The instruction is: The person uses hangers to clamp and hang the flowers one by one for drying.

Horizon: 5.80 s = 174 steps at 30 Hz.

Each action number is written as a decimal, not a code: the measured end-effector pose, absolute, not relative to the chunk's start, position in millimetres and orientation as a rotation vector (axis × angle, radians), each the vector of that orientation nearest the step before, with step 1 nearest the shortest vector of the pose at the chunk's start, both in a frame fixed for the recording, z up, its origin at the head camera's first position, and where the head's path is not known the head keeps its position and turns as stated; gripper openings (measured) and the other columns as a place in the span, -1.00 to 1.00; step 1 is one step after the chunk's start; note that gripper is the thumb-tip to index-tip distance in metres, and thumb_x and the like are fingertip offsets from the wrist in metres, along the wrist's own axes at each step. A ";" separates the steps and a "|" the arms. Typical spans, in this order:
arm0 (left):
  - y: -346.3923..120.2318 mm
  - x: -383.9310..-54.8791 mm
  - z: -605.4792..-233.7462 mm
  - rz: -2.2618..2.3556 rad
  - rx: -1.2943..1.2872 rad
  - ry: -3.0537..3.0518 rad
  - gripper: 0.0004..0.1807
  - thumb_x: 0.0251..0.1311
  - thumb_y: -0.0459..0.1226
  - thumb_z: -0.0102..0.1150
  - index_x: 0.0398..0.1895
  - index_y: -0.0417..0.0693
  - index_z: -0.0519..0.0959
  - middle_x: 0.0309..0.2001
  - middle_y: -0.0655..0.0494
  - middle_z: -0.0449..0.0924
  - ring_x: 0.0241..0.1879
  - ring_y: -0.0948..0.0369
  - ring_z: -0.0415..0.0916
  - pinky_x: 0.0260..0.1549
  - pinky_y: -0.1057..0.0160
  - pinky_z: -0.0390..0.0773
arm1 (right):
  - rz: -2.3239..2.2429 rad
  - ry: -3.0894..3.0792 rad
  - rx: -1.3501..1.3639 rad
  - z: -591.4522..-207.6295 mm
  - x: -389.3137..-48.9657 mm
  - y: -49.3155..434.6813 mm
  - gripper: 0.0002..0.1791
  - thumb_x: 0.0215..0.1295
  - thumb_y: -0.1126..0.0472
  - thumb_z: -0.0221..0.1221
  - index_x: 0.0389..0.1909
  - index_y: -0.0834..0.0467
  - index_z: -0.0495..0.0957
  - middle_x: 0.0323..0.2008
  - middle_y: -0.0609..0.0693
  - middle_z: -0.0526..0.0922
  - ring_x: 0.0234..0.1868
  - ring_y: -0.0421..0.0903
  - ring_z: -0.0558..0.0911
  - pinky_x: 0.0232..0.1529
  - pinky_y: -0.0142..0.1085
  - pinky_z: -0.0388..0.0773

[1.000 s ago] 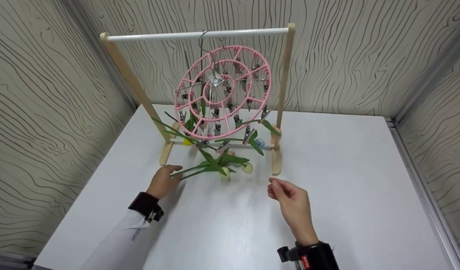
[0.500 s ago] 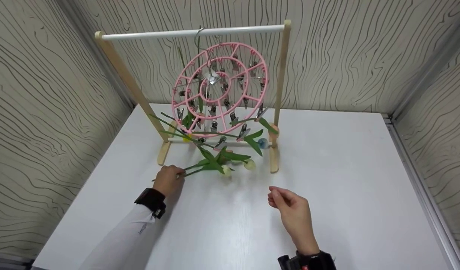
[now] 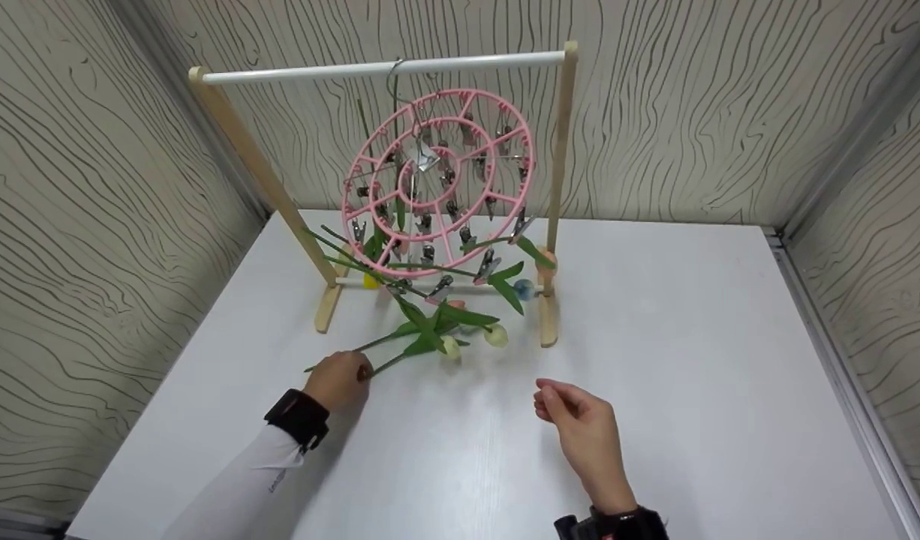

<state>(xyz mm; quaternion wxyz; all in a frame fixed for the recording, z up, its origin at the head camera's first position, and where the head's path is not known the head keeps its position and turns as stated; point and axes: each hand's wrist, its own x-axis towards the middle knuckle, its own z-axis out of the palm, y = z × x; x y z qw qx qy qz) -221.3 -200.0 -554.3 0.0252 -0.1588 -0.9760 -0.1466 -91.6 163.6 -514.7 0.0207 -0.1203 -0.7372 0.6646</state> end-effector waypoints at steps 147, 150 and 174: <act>-191.8 -317.9 -387.9 -0.943 -0.220 -2.285 -0.82 0.08 -0.21 0.40 -0.23 0.24 0.78 -0.30 0.11 0.78 -0.43 0.10 0.66 -0.51 0.21 0.47 | 0.869 -2.516 -0.065 -475.0 -88.5 171.8 -0.75 0.01 0.37 0.40 -0.34 -0.01 0.62 -0.43 -0.21 0.65 -0.45 -0.41 0.49 -0.45 -0.52 0.52; -190.9 -327.0 -387.3 -0.980 -0.161 -2.343 -0.83 0.10 -0.19 0.39 -0.22 0.24 0.78 -0.30 0.07 0.78 -0.57 0.08 0.53 -0.58 0.25 0.27 | 0.876 -2.488 -0.038 -474.8 -86.7 172.7 -0.74 -0.01 0.38 0.40 -0.35 0.00 0.62 -0.43 -0.22 0.65 -0.46 -0.41 0.50 -0.46 -0.57 0.49; -191.2 -334.8 -388.3 -1.264 -0.219 -2.339 -0.69 0.32 -0.26 0.19 0.11 0.02 0.64 0.02 0.00 0.70 -0.75 0.37 0.21 -0.70 0.43 0.24 | 0.922 -2.423 0.077 -466.1 -86.9 165.2 -0.71 -0.03 0.44 0.40 -0.37 0.01 0.63 -0.41 -0.21 0.67 -0.43 -0.40 0.52 -0.35 -0.70 0.43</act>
